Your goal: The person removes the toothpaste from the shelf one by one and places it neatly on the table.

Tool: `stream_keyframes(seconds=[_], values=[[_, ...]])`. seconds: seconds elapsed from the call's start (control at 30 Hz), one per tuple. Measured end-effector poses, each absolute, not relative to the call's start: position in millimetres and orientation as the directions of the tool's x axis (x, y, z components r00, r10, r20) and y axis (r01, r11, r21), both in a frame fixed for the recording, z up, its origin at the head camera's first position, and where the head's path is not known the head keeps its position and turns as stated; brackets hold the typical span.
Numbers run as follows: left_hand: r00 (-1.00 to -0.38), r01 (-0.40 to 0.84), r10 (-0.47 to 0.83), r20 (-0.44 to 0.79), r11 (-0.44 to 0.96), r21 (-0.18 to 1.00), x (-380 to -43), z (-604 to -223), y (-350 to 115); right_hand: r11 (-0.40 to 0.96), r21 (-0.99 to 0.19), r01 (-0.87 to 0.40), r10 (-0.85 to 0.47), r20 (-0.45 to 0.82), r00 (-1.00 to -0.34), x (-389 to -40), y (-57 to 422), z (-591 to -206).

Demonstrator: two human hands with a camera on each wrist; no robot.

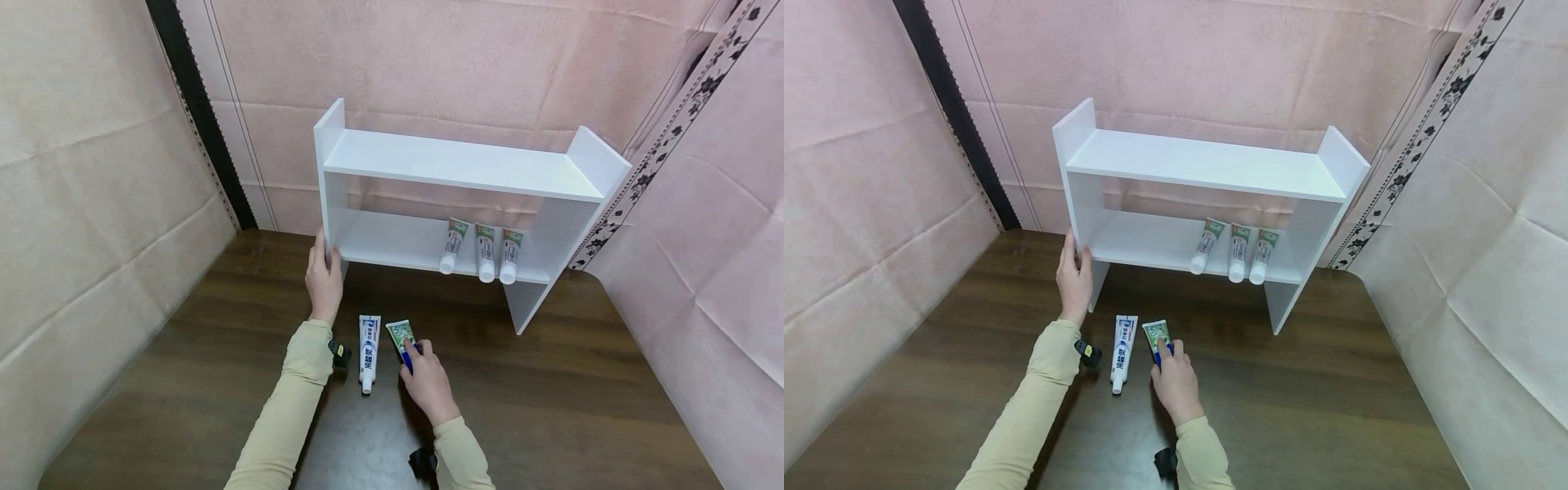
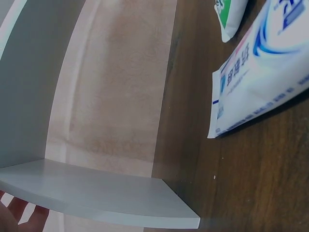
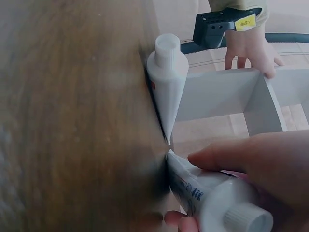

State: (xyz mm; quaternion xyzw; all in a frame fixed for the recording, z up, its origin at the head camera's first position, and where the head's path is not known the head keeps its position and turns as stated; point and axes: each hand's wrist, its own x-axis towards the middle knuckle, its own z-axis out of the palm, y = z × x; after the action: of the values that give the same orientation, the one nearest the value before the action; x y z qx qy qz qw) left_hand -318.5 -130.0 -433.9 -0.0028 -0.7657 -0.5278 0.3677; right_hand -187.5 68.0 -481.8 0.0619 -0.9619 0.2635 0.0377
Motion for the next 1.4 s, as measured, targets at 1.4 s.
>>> stream_keyframes(seconds=[1.4], values=[[-0.731, 0.382, -0.391, 0.559, 0.443, 0.811, -318, -435, -130, 0.815, -0.486, -0.315, 0.001, 0.544, -0.839, -213, 92, -396]])
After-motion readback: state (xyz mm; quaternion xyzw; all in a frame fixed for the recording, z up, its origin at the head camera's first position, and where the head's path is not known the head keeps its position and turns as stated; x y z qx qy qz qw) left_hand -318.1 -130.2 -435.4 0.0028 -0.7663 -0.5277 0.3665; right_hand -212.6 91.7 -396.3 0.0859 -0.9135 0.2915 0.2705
